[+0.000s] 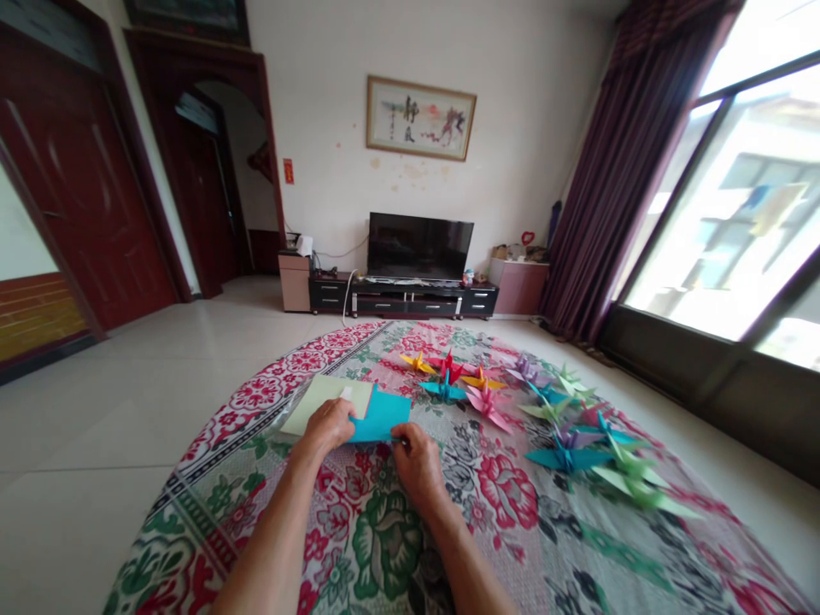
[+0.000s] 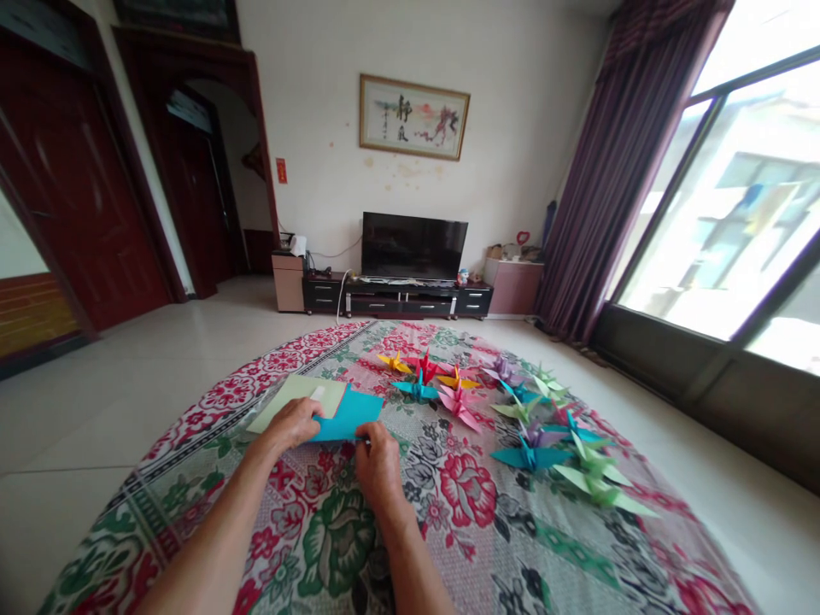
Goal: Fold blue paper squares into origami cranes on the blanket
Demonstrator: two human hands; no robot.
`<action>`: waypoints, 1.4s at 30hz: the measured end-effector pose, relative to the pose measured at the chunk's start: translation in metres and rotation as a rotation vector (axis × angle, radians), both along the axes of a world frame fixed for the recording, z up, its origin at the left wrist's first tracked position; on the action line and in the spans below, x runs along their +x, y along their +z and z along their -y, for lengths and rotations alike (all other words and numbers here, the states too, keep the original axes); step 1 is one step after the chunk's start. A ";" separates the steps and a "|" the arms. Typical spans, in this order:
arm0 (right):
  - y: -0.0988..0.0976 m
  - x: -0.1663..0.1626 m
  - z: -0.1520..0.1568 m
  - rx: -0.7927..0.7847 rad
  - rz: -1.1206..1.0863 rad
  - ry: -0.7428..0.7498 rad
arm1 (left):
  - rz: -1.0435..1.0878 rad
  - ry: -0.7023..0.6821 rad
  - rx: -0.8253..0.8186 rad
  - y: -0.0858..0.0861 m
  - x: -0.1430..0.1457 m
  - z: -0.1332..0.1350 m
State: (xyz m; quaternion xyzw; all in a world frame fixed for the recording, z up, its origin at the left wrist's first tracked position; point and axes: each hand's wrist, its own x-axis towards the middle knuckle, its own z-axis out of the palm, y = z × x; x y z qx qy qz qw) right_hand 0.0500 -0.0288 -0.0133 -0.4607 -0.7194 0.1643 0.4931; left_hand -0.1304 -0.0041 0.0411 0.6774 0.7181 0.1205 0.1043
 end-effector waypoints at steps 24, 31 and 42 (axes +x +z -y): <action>0.010 0.074 0.034 0.048 -0.032 0.010 | 0.188 -0.207 0.032 0.003 0.031 -0.007; 0.012 0.073 0.036 0.064 -0.082 -0.026 | 0.378 -0.122 -0.122 -0.011 0.043 -0.009; 0.004 0.074 0.031 -0.020 0.122 -0.175 | 0.020 -0.024 0.181 -0.020 0.064 -0.035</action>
